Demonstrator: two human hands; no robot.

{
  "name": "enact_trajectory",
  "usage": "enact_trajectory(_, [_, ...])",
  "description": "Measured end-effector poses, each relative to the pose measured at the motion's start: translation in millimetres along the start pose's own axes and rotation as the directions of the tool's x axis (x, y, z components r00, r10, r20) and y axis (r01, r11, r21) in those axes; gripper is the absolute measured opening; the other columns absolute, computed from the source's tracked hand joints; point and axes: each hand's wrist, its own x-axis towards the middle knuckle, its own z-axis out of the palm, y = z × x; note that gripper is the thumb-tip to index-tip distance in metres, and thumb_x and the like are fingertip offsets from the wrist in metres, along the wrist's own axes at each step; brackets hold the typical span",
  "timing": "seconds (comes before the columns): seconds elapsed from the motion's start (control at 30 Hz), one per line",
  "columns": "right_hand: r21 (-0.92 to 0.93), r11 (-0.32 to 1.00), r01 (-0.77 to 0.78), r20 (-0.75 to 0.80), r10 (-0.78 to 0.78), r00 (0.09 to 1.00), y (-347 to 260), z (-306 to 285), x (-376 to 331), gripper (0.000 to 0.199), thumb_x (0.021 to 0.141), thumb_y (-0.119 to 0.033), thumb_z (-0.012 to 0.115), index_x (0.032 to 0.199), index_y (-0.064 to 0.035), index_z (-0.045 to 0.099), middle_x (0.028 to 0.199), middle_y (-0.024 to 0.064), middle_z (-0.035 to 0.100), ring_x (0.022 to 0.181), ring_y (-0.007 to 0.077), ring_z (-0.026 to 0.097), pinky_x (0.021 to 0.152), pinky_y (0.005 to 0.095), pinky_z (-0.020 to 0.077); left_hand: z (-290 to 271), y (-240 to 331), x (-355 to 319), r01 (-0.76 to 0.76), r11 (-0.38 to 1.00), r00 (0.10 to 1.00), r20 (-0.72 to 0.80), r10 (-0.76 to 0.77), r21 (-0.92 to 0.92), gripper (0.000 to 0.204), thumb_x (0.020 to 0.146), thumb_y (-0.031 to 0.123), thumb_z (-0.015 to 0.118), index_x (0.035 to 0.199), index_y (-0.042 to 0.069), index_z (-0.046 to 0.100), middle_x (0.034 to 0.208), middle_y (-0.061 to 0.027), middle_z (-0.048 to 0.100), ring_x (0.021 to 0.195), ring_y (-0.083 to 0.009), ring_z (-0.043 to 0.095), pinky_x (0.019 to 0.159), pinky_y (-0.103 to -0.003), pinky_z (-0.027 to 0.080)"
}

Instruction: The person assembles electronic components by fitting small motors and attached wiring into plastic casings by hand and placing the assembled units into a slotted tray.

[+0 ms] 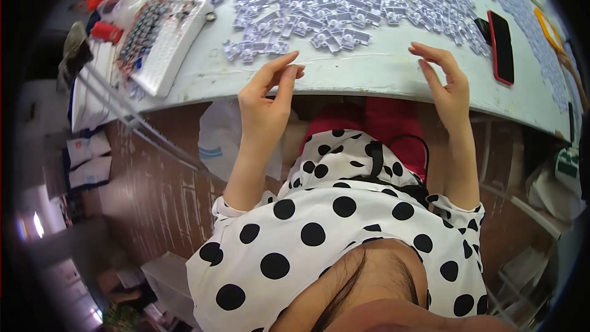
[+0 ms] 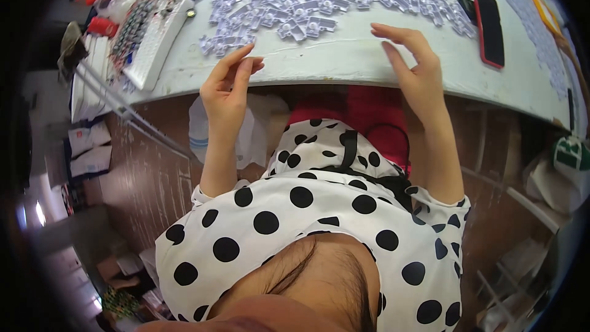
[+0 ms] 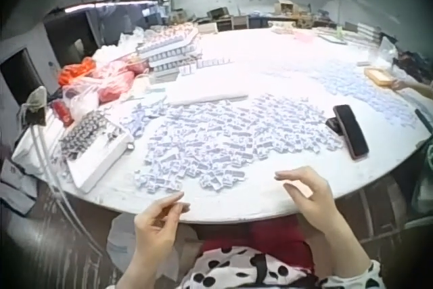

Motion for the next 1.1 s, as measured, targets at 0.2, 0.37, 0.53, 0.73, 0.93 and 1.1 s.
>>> enact_trajectory(0.2, [-0.371, 0.919, 0.135, 0.024, -0.136, 0.99, 0, 54, 37, 0.031, 0.087, -0.012, 0.073, 0.117, -0.007, 0.069, 0.113, 0.0099, 0.068, 0.107, 0.0269, 0.06, 0.093, 0.0354, 0.0477, -10, 3, -34, 0.085, 0.996, 0.968, -0.236, -0.082, -0.001, 0.021, 0.099, 0.002, 0.059, 0.118, -0.002, 0.068, 0.098, -0.0106, 0.074, 0.091, -0.0146, 0.071, 0.083, -0.025, 0.055])
enact_trajectory(0.37, [-0.391, 0.92, -0.015, 0.033, 0.031, 0.999, 15, 74, 50, 0.03, 0.084, -0.02, 0.076, 0.107, -0.0029, 0.069, 0.102, 0.0115, 0.063, 0.102, 0.0304, 0.058, 0.089, 0.04, 0.0482, -6, 7, -55, 0.126, 0.991, 0.925, -0.366, -0.1, 0.048, 0.021, 0.098, 0.003, 0.06, 0.116, -0.001, 0.069, 0.097, -0.0107, 0.074, 0.089, -0.0136, 0.071, 0.081, -0.025, 0.055])
enact_trajectory(0.53, [-0.337, 0.941, -0.021, 0.044, 0.038, 0.998, 14, 73, 46, 0.025, 0.086, -0.018, 0.074, 0.104, -0.0018, 0.068, 0.102, 0.0119, 0.063, 0.1, 0.0293, 0.059, 0.087, 0.0395, 0.0481, -4, 16, -48, 0.169, 0.966, 0.945, -0.311, -0.102, 0.197, 0.022, 0.099, 0.003, 0.059, 0.119, -0.001, 0.068, 0.101, -0.0108, 0.073, 0.091, -0.0142, 0.07, 0.084, -0.025, 0.055])
enact_trajectory(0.73, [-0.301, 0.952, -0.062, -0.022, 0.058, 0.998, 23, 63, 45, 0.02, 0.088, -0.014, 0.072, 0.103, -0.0018, 0.068, 0.101, 0.0122, 0.063, 0.095, 0.0297, 0.061, 0.085, 0.0393, 0.0487, -25, 9, -13, 0.114, 0.913, 0.945, -0.327, 0.022, 0.392, 0.022, 0.098, 0.004, 0.06, 0.118, -0.001, 0.068, 0.097, -0.0122, 0.075, 0.088, -0.0155, 0.073, 0.079, -0.027, 0.056])
enact_trajectory(0.93, [-0.296, 0.946, -0.131, 0.033, 0.147, 0.989, 18, 29, 24, 0.019, 0.088, -0.007, 0.071, 0.105, 0.0, 0.067, 0.101, 0.0126, 0.061, 0.091, 0.0259, 0.061, 0.077, 0.0346, 0.0503, -128, -40, 46, 0.151, 0.882, 0.827, -0.546, 0.134, 0.446, 0.021, 0.098, 0.005, 0.058, 0.116, -0.003, 0.068, 0.098, -0.0142, 0.074, 0.086, -0.0171, 0.072, 0.078, -0.027, 0.056])
enact_trajectory(1.1, [-0.289, 0.945, -0.156, -0.025, 0.155, 0.988, 32, 35, 12, 0.028, 0.089, -0.005, 0.069, 0.117, -0.0034, 0.066, 0.103, 0.0085, 0.057, 0.089, 0.0211, 0.059, 0.075, 0.0319, 0.0487, -242, -97, 103, 0.133, 0.948, 0.746, -0.659, 0.096, 0.289, 0.021, 0.098, 0.007, 0.058, 0.113, -0.004, 0.068, 0.095, -0.0135, 0.074, 0.084, -0.0161, 0.071, 0.076, -0.029, 0.056])
